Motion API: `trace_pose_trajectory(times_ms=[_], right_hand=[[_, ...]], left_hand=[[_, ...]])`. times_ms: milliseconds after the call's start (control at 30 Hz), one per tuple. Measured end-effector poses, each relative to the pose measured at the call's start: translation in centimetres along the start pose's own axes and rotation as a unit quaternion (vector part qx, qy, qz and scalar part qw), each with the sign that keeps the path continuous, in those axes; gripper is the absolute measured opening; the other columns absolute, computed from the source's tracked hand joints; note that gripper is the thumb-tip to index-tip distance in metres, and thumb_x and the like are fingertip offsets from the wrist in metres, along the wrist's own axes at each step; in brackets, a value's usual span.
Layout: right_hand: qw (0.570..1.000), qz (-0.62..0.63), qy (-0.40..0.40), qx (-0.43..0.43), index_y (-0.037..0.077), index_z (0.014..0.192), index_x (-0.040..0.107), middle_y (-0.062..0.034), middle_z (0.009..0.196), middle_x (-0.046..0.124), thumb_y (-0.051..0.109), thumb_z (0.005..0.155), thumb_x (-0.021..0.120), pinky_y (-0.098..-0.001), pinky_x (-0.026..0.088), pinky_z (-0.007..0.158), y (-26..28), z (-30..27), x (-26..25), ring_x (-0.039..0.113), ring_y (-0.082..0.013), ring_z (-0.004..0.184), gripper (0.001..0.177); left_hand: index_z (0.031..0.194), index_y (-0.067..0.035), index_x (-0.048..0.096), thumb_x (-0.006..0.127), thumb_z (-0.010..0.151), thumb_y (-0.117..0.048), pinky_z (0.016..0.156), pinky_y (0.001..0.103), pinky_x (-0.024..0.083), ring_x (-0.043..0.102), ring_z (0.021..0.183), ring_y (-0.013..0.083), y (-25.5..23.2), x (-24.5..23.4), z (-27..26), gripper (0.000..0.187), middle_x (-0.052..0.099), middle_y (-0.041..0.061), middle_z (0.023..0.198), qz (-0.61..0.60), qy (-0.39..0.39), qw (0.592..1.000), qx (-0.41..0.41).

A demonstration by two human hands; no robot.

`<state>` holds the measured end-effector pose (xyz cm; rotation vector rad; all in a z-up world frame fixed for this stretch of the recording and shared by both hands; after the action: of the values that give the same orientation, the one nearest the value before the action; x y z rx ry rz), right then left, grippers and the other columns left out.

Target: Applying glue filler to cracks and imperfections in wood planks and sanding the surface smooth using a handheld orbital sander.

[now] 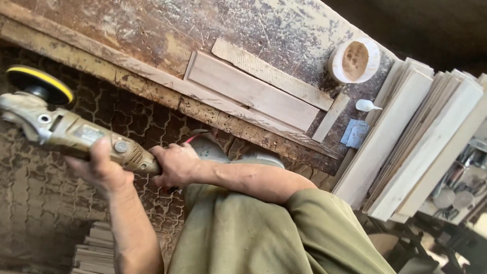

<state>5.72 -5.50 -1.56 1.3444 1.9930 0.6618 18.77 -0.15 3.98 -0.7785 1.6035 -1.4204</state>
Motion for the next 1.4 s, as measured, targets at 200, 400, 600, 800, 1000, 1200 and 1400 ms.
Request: trace_pose_trajectory(times_ms=[200,400,600,800,1000,1200,1400], right_hand=[[0.872,0.365,0.184,-0.268,0.008,0.119,0.047,0.0023,0.067,0.056,-0.005,0.077,0.068,-0.025,0.048,0.038,0.6,5.0,4.1,0.057,-0.0142,0.05,0.048],[0.959,0.28,0.011,-0.042,0.012,0.162,0.01,-0.029,0.151,0.048,0.058,0.074,0.063,-0.0621,0.059,0.097,-3.0,4.6,-1.1,0.066,-0.0419,0.123,0.113],[0.997,0.031,-0.072,0.023,0.011,0.145,0.053,-0.0109,0.147,0.055,0.042,0.09,0.067,-0.0496,0.043,0.114,-10.1,1.6,4.1,0.05,-0.0307,0.135,0.064],[0.837,0.313,-0.412,0.177,0.005,0.133,0.063,-0.0119,0.13,0.071,0.025,0.089,0.067,-0.0331,0.059,0.093,-19.0,-10.6,1.7,0.071,-0.0268,0.112,0.049],[0.632,0.316,-0.652,0.276,-0.002,0.129,0.06,-0.0154,0.106,0.07,0.016,0.094,0.061,-0.029,0.06,0.074,-34.4,-22.9,1.2,0.067,-0.0205,0.089,0.039],[0.564,0.234,-0.76,0.222,-0.009,0.151,0.027,-0.0306,0.143,0.048,0.01,0.091,0.072,-0.0254,0.064,0.073,-49.5,-30.0,-5.1,0.069,-0.018,0.087,0.078],[0.594,0.148,-0.752,0.242,0.012,0.119,0.071,-0.0144,0.098,0.075,0.016,0.077,0.092,-0.0375,0.061,0.074,-58.4,-29.3,-6.8,0.076,-0.0304,0.093,0.046]], left_hand=[[0.172,-0.035,0.008,0.087,0.084,-0.053,0.091,0.049,0.071,0.076,0.104,0.0259,5.5,0.3,3.8,0.12,0.073,0.015,0.119,-0.453,0.298,0.816,-0.201],[0.13,-0.016,0.046,0.074,0.073,-0.043,0.057,0.012,0.05,0.05,0.075,0.0007,6.5,8.7,10.3,0.069,0.049,-0.006,0.105,-0.184,0.408,0.852,-0.27],[0.138,0.0,0.042,0.074,0.074,0.005,0.06,0.037,0.062,0.064,0.072,0.0204,12.6,12.2,17.8,0.072,0.06,0.009,0.102,0.312,0.319,0.889,-0.104],[0.128,0.005,0.055,0.088,0.08,-0.024,0.07,0.056,0.06,0.069,0.088,0.0429,16.0,14.9,18.0,0.066,0.064,0.026,0.111,0.6,0.248,0.751,0.123],[0.137,0.006,0.048,0.08,0.096,-0.02,0.078,0.061,0.05,0.061,0.099,0.0467,17.5,14.2,16.0,0.058,0.059,0.03,0.115,0.607,0.261,0.748,0.058],[0.104,0.017,0.065,0.092,0.096,-0.012,0.11,0.059,0.043,0.052,0.13,0.0533,9.7,14.9,5.2,0.04,0.053,0.038,0.148,0.5,0.167,0.79,0.313],[0.118,0.01,0.071,0.083,0.073,-0.001,0.091,0.058,0.052,0.064,0.106,0.054,16.4,16.4,-7.9,0.049,0.068,0.035,0.111,0.322,0.217,0.888,0.246]])
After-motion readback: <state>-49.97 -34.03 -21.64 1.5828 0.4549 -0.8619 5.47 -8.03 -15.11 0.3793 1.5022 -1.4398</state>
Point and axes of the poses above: each hand's wrist, its own z-axis towards the middle knuckle, its own x-axis out of the palm, y = z × x, the point moved 7 cm from there along z, towards the middle knuckle
